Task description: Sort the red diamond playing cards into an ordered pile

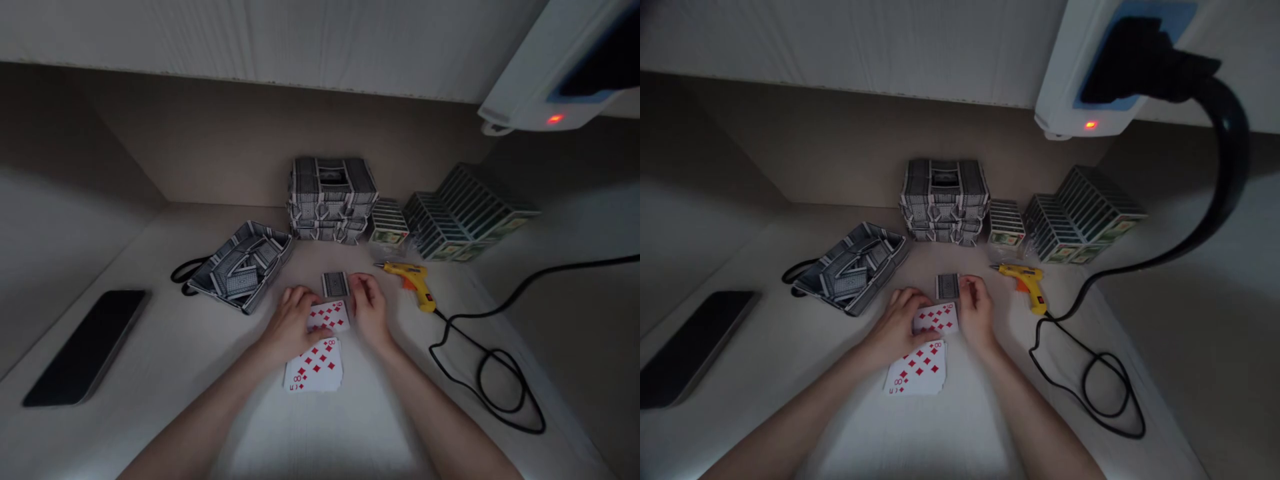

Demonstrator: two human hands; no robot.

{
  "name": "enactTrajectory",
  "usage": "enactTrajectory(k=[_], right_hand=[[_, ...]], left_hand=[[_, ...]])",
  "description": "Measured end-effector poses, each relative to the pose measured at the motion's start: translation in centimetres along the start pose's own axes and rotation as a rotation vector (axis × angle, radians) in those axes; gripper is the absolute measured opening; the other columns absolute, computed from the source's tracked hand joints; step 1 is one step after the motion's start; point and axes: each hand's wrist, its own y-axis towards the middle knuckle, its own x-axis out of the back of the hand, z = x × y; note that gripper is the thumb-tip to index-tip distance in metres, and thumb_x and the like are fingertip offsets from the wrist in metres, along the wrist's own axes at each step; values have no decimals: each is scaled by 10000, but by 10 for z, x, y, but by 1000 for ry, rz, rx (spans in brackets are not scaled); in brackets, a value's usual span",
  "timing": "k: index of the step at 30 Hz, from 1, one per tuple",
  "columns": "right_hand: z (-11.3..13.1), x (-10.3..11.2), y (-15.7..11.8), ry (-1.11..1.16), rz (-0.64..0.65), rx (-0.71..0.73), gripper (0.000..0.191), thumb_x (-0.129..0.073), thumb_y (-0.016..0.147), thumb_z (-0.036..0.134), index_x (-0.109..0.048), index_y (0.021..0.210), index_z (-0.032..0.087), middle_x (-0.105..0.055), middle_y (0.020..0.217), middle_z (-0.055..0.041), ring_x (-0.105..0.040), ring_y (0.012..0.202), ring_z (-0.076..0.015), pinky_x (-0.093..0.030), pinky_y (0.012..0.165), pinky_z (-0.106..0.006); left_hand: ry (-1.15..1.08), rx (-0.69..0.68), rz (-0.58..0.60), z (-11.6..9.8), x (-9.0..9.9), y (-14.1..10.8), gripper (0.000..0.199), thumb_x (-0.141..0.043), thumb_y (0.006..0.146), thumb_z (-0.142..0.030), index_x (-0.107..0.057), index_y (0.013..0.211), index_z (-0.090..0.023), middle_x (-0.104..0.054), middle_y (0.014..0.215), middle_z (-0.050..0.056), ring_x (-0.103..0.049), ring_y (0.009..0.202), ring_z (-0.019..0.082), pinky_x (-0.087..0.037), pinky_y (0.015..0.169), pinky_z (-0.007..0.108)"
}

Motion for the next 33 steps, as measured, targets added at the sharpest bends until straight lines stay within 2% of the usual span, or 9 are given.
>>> enactTrajectory(k=[4, 7, 10, 12, 15, 20, 25, 29, 33], right_hand=[[1, -2, 1, -169, 28, 164, 240, -502, 776, 377, -591, 878, 179, -585, 790, -42, -514, 647, -137, -410, 593, -247], [3, -3, -1, -287, 143, 219, 283, -557, 741, 359, -602, 968, 196, -596, 903, -59, -500, 626, -126, -406, 575, -244], [1, -5, -3, -276, 268, 151, 344, -610, 696, 365, -600, 1001, 206, -617, 781, -22, -476, 549, -109, -385, 519, -225], [-1, -5, -3, -216, 314, 86, 256, -613, 687, 368, -631, 876, 196, -592, 642, 9, -457, 513, -103, -362, 486, -214], [-2, -5, 0, -68, 296, 1, 206, -600, 688, 383, -611, 689, 177, -559, 579, 19, -443, 500, -97, -345, 469, -207], [-2, -1, 8, 109, 143, -78, 261, -562, 716, 429, -555, 689, 169, -444, 485, 55, -358, 418, -74, -275, 403, -200], [-6, 2, 13, 177, 55, -108, 300, -515, 745, 469, -533, 763, 170, -425, 462, 63, -354, 389, -74, -279, 387, -203], [-7, 0, 13, 184, 49, -112, 299, -523, 740, 471, -531, 753, 172, -429, 463, 59, -358, 388, -75, -283, 382, -204], [-3, -1, 11, 192, 49, -121, 288, -540, 730, 465, -536, 732, 177, -431, 464, 60, -366, 390, -78, -288, 385, -210]], left_hand=[[-67, 78, -82, 6, -6, 0, 432, -669, 628, -385, -484, 951, -165, -516, 951, 69, -458, 935, 238, -395, 805, 375], [-168, 177, -141, 11, -10, 1, 349, -600, 706, -339, -443, 972, -176, -538, 931, 54, -518, 893, 206, -420, 765, 339], [-284, 203, -175, 12, -10, 2, 249, -521, 773, -306, -433, 977, -194, -566, 941, 34, -552, 865, 166, -431, 751, 299], [-348, 199, -189, 11, -8, 2, 184, -476, 802, -285, -446, 961, -198, -581, 926, 23, -564, 843, 149, -437, 738, 281], [-417, 210, -194, 9, -7, 1, 144, -402, 839, -263, -468, 946, -194, -598, 842, 9, -572, 750, 127, -443, 675, 258], [-480, 237, -188, 9, -6, 1, 226, -385, 853, -280, -427, 1053, -185, -597, 749, -2, -563, 693, 118, -434, 672, 261], [-411, 123, -22, 3, 7, -1, 333, -630, 681, -349, -542, 961, -191, -583, 919, 42, -535, 868, 171, -414, 768, 299], [-211, -37, 238, -4, 20, -6, 675, -775, 401, -458, -566, 1014, -265, -505, 1076, 39, -420, 1030, 256, -338, 879, 385], [-145, -78, 307, -7, 23, -10, 719, -768, 409, -461, -535, 1068, -294, -456, 1110, 40, -374, 1049, 267, -300, 893, 401]])
